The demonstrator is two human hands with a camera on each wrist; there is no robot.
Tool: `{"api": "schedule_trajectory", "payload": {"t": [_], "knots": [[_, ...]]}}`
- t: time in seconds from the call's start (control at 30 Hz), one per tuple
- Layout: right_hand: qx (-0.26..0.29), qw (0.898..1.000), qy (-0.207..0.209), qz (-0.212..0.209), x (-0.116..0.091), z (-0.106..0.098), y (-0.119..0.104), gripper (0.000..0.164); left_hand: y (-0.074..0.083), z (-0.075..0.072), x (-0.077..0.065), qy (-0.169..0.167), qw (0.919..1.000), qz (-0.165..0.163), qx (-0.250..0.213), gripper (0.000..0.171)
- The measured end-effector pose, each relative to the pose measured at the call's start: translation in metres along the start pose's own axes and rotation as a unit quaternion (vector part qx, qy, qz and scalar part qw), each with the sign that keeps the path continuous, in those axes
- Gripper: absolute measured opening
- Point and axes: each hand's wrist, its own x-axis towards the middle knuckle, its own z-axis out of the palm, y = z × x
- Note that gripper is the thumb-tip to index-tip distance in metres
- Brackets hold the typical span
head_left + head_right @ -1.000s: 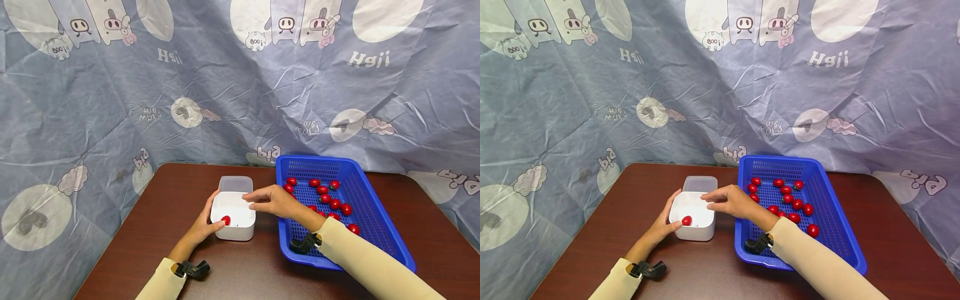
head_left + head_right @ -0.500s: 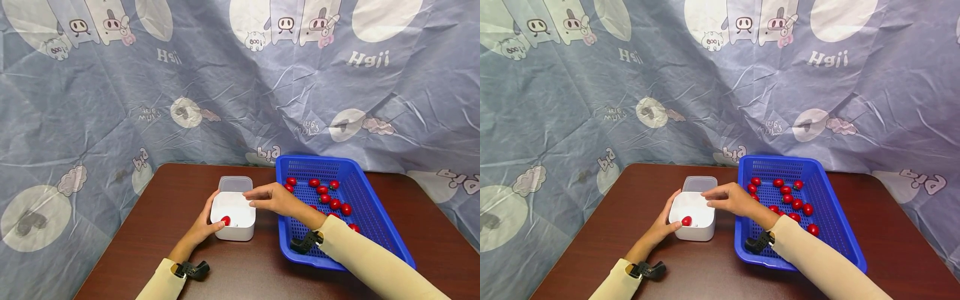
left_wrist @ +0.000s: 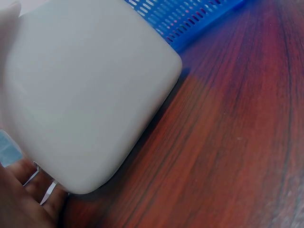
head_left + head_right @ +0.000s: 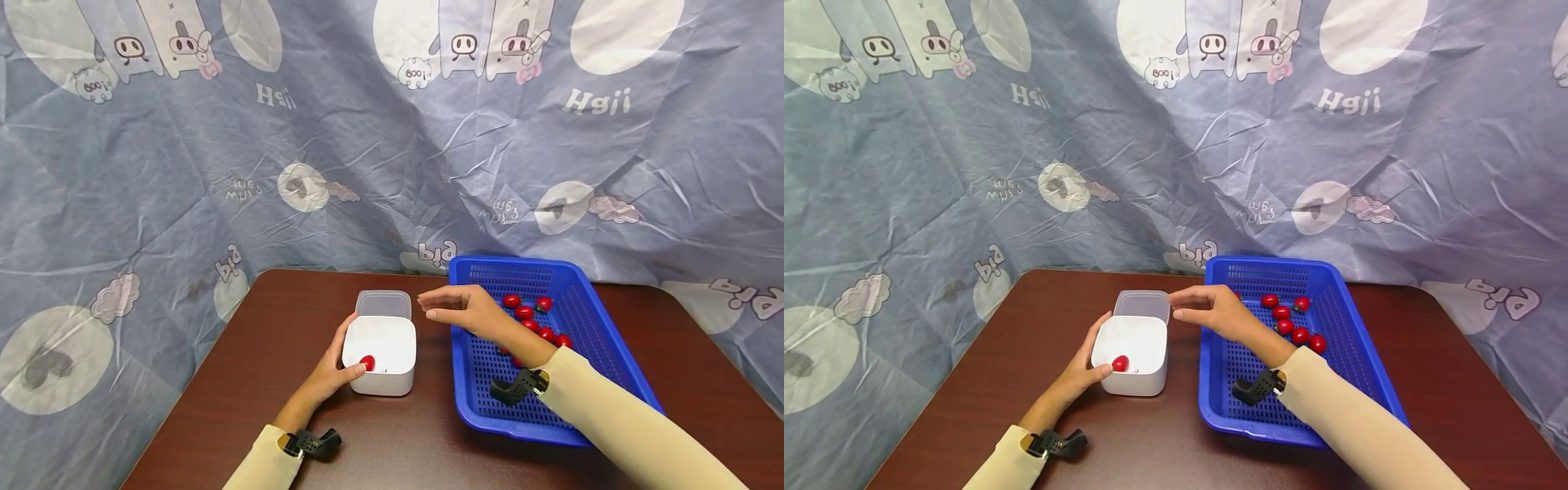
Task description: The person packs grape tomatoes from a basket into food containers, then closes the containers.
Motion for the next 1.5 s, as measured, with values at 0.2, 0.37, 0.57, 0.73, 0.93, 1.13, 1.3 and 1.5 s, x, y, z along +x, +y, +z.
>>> {"api": "schedule_trajectory", "payload": {"t": [0.2,0.37,0.57,0.73,0.93,1.13,1.3,1.5], "knots": [[-0.022,1.0,0.022,0.003,-0.006,-0.017,0.005,0.034,-0.001,-0.001,-0.001,-0.008,0.9998,0.012,-0.014,0.091],[-0.034,0.998,0.05,0.023,-0.011,-0.026,0.009,0.034,-0.002,0.0,-0.001,-0.011,0.9997,0.011,-0.017,0.09],[-0.029,0.995,0.078,0.052,-0.016,-0.04,0.017,0.036,-0.002,0.0,-0.001,-0.009,0.9998,0.012,-0.012,0.09],[-0.022,0.994,0.092,0.051,-0.021,-0.05,0.028,0.041,0.0,0.001,-0.002,0.0,1.0,0.006,0.001,0.089],[-0.048,0.991,0.105,0.06,-0.026,-0.058,0.04,0.04,0.001,0.001,-0.002,0.001,1.0,0.007,0.002,0.089],[-0.078,0.989,0.106,0.067,-0.03,-0.065,0.052,0.039,0.0,0.002,0.0,-0.005,0.9998,0.014,-0.01,0.089],[-0.1,0.988,0.095,0.075,-0.033,-0.065,0.059,0.04,0.001,0.003,-0.002,-0.005,0.9999,0.01,-0.012,0.089],[-0.12,0.987,0.074,0.083,-0.033,-0.061,0.066,0.042,0.002,0.001,-0.001,-0.005,0.9998,0.014,-0.009,0.09]]}}
